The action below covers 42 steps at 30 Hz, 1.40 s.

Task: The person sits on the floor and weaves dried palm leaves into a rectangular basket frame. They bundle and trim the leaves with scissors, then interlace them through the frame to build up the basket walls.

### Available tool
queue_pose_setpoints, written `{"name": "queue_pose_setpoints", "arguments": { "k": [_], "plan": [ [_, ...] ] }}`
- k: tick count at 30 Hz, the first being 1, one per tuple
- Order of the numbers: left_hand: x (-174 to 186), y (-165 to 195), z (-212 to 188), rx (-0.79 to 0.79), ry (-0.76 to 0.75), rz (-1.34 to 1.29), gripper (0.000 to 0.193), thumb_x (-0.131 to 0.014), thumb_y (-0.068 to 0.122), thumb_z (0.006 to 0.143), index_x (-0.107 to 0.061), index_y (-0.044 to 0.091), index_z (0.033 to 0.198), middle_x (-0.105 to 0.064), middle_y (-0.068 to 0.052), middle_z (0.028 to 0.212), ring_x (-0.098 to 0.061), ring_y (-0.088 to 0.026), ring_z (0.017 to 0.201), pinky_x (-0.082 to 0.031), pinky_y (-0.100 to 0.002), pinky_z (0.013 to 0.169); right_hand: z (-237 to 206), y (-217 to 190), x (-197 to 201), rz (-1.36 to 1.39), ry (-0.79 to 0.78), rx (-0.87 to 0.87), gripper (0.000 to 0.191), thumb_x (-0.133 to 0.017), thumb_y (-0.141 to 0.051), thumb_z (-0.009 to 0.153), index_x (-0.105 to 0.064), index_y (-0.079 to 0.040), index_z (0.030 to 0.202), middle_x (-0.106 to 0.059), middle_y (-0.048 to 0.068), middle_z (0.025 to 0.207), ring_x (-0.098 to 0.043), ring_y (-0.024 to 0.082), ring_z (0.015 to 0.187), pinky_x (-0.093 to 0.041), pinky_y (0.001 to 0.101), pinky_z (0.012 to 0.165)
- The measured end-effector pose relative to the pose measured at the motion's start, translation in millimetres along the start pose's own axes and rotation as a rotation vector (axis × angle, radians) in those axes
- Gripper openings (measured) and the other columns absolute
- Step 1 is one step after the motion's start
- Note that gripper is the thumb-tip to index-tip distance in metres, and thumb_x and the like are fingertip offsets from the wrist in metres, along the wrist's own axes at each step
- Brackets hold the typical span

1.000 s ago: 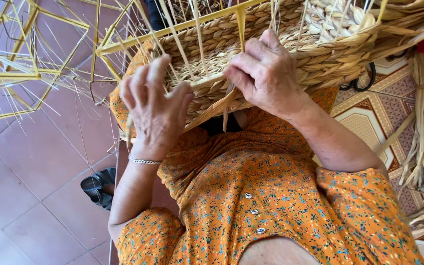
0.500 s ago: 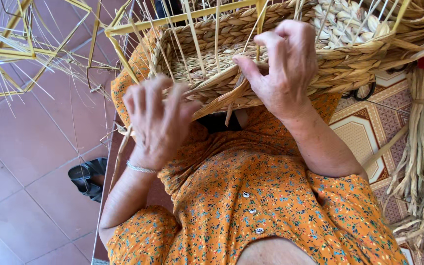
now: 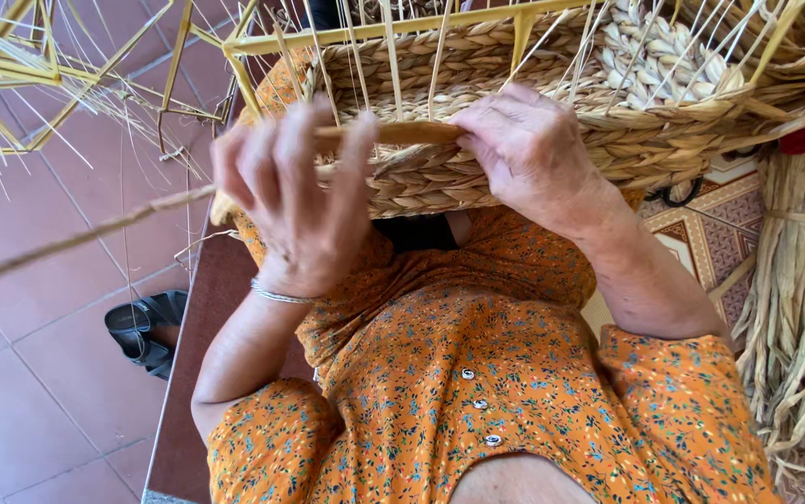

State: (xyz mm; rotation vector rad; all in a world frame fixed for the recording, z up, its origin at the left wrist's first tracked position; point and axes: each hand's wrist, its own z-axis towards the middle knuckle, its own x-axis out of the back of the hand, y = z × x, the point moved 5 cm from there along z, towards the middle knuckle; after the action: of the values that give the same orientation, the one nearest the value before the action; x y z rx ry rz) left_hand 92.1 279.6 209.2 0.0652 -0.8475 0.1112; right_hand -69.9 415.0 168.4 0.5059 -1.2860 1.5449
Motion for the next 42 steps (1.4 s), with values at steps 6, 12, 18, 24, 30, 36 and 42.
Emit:
{"name": "queue_pose_setpoints", "arguments": {
  "k": [6, 12, 18, 24, 30, 36, 42],
  "plan": [
    [-46, 13, -2, 0.058, -0.444, -0.357, 0.03, -0.066, 0.008, 0.099, -0.058, 0.004, 0.128, -0.062, -0.01, 0.106, -0.065, -0.024, 0.089, -0.054, -0.038, 0.073, -4, 8, 2, 0.123, 0.008, -0.045, 0.023, -0.076, 0.001, 0.097, -0.065, -0.003, 0.117, -0.071, 0.013, 0.1, -0.071, 0.031, 0.092, -0.059, 0.0394, 0.08],
    [-118, 2, 18, 0.257, -0.899, -0.266, 0.051, -0.052, 0.007, 0.105, -0.038, -0.003, 0.153, -0.07, -0.012, 0.084, -0.069, -0.025, 0.066, -0.05, -0.039, 0.054, -4, 9, 5, 0.133, 0.019, -0.098, 0.021, -0.074, 0.0, 0.099, -0.065, -0.003, 0.118, -0.068, 0.015, 0.094, -0.069, 0.033, 0.088, -0.056, 0.0414, 0.075],
    [-94, -14, 19, 0.484, 0.021, -0.994, 0.014, -0.062, 0.013, 0.11, -0.06, 0.0, 0.112, -0.071, -0.015, 0.095, -0.07, -0.028, 0.081, -0.059, -0.037, 0.072, -5, 12, -3, 0.132, 0.101, -0.122, 0.015, -0.075, -0.003, 0.106, -0.064, -0.007, 0.117, -0.07, 0.008, 0.095, -0.071, 0.022, 0.086, -0.058, 0.0353, 0.072],
    [-83, -1, -28, 1.026, -0.157, -2.057, 0.03, -0.045, 0.028, 0.108, -0.057, 0.002, 0.119, -0.066, -0.017, 0.118, -0.065, -0.033, 0.117, -0.052, -0.046, 0.107, -2, 10, -20, -0.01, 0.24, -0.136, 0.017, -0.081, -0.006, 0.1, -0.069, -0.01, 0.111, -0.067, 0.006, 0.095, -0.068, 0.018, 0.08, -0.056, 0.0305, 0.066],
    [-27, -2, -20, 0.516, -0.225, -1.536, 0.048, -0.064, 0.029, 0.1, -0.057, 0.008, 0.142, -0.044, -0.018, 0.157, -0.041, -0.032, 0.15, -0.032, -0.049, 0.129, 3, -1, -11, -0.138, 0.152, -0.079, 0.012, -0.082, -0.01, 0.097, -0.072, -0.015, 0.098, -0.068, 0.002, 0.091, -0.066, 0.021, 0.088, -0.054, 0.0364, 0.075],
    [-28, -27, -20, 0.176, -0.205, -0.214, 0.034, -0.086, 0.026, 0.085, -0.063, 0.011, 0.103, -0.054, -0.012, 0.132, -0.049, -0.034, 0.123, -0.036, -0.048, 0.104, 9, -11, -6, -0.086, 0.152, -0.025, 0.021, -0.082, -0.018, 0.091, -0.07, -0.006, 0.103, -0.069, 0.005, 0.092, -0.062, 0.024, 0.084, -0.049, 0.0405, 0.073],
    [-47, -37, -49, 0.217, -0.404, -0.242, 0.023, -0.083, 0.022, 0.1, -0.064, 0.01, 0.108, -0.055, -0.005, 0.122, -0.052, -0.028, 0.115, -0.041, -0.044, 0.099, -1, 8, -30, -0.086, 0.27, -0.13, 0.017, -0.08, -0.016, 0.104, -0.066, -0.009, 0.095, -0.069, 0.002, 0.085, -0.057, 0.019, 0.08, -0.043, 0.0388, 0.075]
  ]
}}
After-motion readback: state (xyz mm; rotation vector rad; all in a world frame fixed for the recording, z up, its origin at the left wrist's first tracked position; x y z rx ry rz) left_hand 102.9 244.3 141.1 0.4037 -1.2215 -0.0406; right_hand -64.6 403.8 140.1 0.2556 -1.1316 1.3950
